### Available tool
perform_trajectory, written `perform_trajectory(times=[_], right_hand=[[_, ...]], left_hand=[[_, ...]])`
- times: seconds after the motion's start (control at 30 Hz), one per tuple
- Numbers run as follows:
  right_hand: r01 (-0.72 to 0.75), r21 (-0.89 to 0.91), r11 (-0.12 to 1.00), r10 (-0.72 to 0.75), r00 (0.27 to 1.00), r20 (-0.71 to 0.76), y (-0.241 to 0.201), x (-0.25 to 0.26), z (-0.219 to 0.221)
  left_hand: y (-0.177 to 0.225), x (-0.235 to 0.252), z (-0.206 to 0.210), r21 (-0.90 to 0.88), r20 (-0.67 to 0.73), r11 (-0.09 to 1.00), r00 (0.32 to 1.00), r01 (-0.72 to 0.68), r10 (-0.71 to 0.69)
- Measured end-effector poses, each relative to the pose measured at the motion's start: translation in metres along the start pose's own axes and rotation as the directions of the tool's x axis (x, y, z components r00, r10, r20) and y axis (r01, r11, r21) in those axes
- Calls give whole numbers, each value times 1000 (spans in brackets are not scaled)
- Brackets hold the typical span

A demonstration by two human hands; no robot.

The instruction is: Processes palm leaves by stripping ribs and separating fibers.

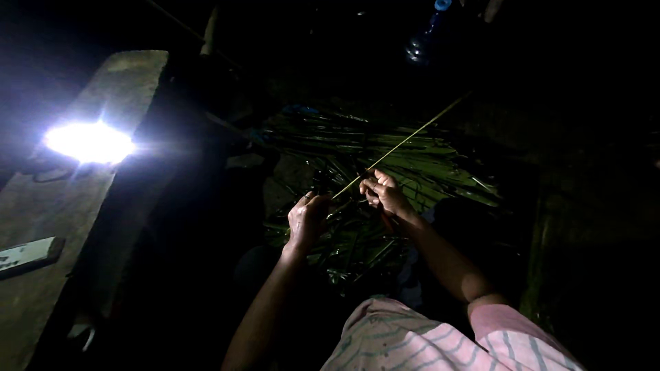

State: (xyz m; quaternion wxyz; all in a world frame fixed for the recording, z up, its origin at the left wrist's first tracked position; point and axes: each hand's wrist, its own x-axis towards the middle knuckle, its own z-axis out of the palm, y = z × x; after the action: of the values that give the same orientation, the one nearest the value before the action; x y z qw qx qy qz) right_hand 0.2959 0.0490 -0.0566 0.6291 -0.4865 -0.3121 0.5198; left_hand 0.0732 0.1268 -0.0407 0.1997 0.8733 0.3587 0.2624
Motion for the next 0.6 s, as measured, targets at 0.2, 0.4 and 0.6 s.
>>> perform_trajectory(times=[0.2, 0.4, 0.6], right_hand=[[65, 46, 997, -55, 982, -179, -19, -4, -25], [176, 150, 973, -130, 953, -274, -35, -1, -46], [234, 206, 950, -160, 934, -320, -42, 0, -65]], left_hand=[[-24, -10, -31, 167, -119, 982, 987, -84, 104], [-58, -30, -71, 225, -192, 974, 979, -29, 73], [-108, -63, -104, 227, -200, 973, 980, 39, 7]])
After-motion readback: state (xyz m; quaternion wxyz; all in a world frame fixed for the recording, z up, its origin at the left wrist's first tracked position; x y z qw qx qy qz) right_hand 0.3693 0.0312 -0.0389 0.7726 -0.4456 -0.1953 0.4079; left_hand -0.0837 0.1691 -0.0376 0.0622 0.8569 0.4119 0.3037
